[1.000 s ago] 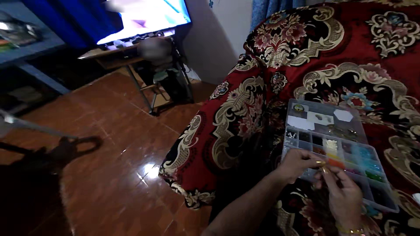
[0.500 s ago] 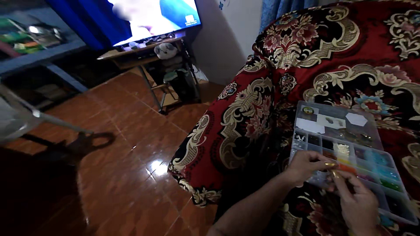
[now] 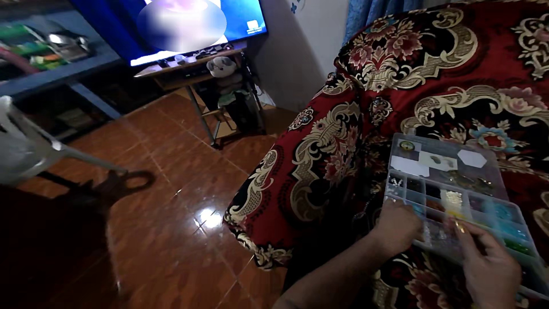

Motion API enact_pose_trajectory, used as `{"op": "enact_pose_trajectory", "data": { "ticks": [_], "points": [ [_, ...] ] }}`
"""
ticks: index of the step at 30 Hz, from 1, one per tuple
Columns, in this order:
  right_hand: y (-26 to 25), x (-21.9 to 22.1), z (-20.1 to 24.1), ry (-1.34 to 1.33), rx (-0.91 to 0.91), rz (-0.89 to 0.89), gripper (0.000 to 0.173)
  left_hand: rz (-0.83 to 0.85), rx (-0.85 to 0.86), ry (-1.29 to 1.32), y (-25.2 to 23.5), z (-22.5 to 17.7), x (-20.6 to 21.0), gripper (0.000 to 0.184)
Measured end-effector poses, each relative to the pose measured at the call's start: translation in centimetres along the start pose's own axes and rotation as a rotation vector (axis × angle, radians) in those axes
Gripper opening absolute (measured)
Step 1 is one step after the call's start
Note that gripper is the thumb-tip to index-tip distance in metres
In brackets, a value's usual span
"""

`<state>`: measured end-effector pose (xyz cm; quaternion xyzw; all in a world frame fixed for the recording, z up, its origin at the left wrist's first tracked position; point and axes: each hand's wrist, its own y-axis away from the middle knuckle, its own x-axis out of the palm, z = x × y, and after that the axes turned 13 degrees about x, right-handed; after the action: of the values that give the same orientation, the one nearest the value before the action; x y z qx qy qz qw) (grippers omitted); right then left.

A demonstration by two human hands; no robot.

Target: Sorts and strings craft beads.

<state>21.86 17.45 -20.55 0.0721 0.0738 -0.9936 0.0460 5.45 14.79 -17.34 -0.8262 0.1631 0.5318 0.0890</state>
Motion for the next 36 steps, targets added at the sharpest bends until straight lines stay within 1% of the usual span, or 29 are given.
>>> {"op": "enact_pose_trajectory", "data": {
  "ticks": [7, 14, 21, 26, 29, 32, 36],
  "points": [
    [-0.14, 0.02, -0.38, 0.035, -0.022, -0.013, 0.021, 0.059, -0.04, -0.033, -0.23, -0.36, -0.08, 0.02],
    [0.21, 0.34, -0.07, -0.072, -0.001, 0.041, 0.018, 0.003, -0.004, -0.057, -0.29, -0.22, 0.55, 0.016],
    [0.39, 0.65, 0.01, -0.136, 0.012, 0.055, 0.015, 0.002, -0.003, -0.03, -0.19, -0.21, 0.44, 0.016],
    [0.5, 0.62, 0.09, -0.132, 0.031, 0.055, 0.015, 0.0, 0.0, -0.02, -0.21, -0.21, 0.33, 0.017],
    [0.51, 0.61, 0.13, -0.125, 0.026, 0.057, 0.015, -0.07, 0.014, 0.007, -0.15, 0.11, 0.64, 0.017],
    [0.5, 0.64, 0.11, -0.129, 0.025, 0.048, 0.016, -0.147, -0.006, 0.05, -0.12, 0.31, 0.46, 0.022],
    [0.54, 0.69, 0.41, -0.139, 0.03, 0.041, 0.014, -0.315, -0.011, 0.246, 0.02, 0.34, 0.31, 0.02]
  ]
}}
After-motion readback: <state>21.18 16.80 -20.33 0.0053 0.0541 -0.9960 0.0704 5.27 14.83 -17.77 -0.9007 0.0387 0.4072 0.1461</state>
